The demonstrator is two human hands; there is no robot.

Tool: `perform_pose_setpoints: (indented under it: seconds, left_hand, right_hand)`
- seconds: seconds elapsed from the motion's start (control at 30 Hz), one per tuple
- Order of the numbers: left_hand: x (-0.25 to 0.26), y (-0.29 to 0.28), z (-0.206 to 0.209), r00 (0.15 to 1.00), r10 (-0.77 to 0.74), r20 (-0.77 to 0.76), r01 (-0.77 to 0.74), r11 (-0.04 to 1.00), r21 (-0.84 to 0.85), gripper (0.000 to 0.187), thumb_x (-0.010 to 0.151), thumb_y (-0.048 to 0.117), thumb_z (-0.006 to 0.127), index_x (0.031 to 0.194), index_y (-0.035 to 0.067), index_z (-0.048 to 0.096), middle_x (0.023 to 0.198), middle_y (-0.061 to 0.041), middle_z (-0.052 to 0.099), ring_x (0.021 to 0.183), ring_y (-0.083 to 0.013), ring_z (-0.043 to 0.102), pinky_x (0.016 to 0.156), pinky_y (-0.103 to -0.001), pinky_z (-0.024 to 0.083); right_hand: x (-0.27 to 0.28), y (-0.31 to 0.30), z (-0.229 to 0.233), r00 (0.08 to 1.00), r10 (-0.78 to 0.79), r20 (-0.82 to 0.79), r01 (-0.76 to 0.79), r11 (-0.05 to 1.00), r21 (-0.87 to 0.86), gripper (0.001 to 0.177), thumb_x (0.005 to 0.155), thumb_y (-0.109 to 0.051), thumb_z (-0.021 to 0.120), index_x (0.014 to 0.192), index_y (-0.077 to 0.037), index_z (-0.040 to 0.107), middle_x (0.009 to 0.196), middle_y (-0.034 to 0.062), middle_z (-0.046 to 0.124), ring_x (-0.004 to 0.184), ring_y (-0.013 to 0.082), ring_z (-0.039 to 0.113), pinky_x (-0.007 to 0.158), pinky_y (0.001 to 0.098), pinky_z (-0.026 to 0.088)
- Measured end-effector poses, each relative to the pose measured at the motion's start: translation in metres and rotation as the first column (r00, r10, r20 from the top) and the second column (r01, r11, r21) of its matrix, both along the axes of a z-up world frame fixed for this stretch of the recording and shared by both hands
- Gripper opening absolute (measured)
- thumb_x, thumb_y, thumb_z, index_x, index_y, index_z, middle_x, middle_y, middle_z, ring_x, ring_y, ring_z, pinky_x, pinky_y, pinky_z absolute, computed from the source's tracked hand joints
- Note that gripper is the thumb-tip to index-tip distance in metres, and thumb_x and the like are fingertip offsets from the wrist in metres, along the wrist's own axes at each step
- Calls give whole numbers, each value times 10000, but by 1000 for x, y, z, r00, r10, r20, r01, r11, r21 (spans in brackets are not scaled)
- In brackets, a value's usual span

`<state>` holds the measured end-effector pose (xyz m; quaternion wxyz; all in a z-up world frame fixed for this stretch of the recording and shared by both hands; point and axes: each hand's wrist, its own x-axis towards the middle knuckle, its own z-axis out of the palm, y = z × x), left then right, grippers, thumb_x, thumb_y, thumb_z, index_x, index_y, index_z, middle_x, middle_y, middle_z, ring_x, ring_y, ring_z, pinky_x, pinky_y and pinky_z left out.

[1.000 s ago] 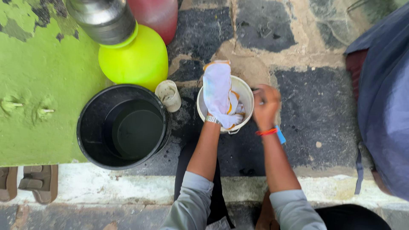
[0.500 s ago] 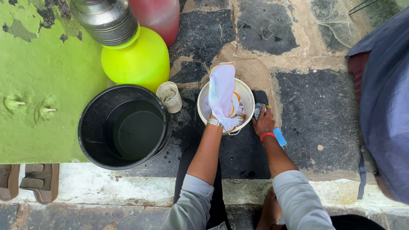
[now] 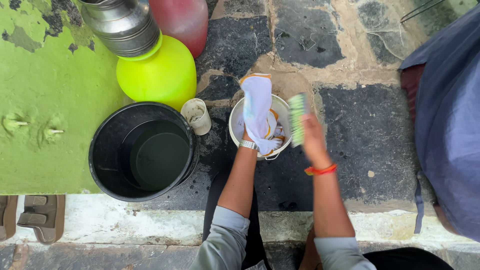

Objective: The person washes a piece of white cloth in a bucket by hand, scrubbing it with a brush.

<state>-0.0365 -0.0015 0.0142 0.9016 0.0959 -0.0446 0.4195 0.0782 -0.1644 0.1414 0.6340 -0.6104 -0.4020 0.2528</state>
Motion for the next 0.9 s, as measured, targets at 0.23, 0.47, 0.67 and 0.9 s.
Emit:
perform_pose_setpoints:
  seconds: [0.23,0.47,0.67,0.9]
  left_hand:
    - [30,-16,-12,989,-45,-138,35,997,-74,534,1104,480,403,1455,92,508,1371,-99,602,1226,-257,574,1060,-381,476]
    - [32,-3,-43,991,-32,-126,61,970,234,554,1105,558,344,1466,154,455,1406,-60,560,1289,-233,540,1120,-389,442]
    - [28,-32,19,955,19,-296,0,998,64,566,1162,509,387,1550,102,440,1335,-82,567,1194,-243,555,1048,-422,464]
    - [32,-32,19,985,-169,-33,167,984,-70,537,1080,518,405,1453,147,513,1287,-70,625,1149,-229,588,1016,-377,488]
  right_hand:
    - [-97,51,104,573,-108,812,189,982,-3,615,1048,-330,641,1533,-2,451,1335,295,549,1199,452,550,1039,483,450]
    - [-118,30,104,406,-88,910,182,983,13,646,968,-338,690,1487,-5,498,1308,348,525,1118,491,566,941,516,498]
    - [-98,61,108,502,-19,865,223,969,-108,652,994,-362,700,1516,-26,498,1315,336,547,1119,495,588,924,520,514]
    - [-108,53,95,315,-206,927,308,946,105,611,989,-354,692,1483,-32,535,1319,362,544,1124,505,585,946,511,506]
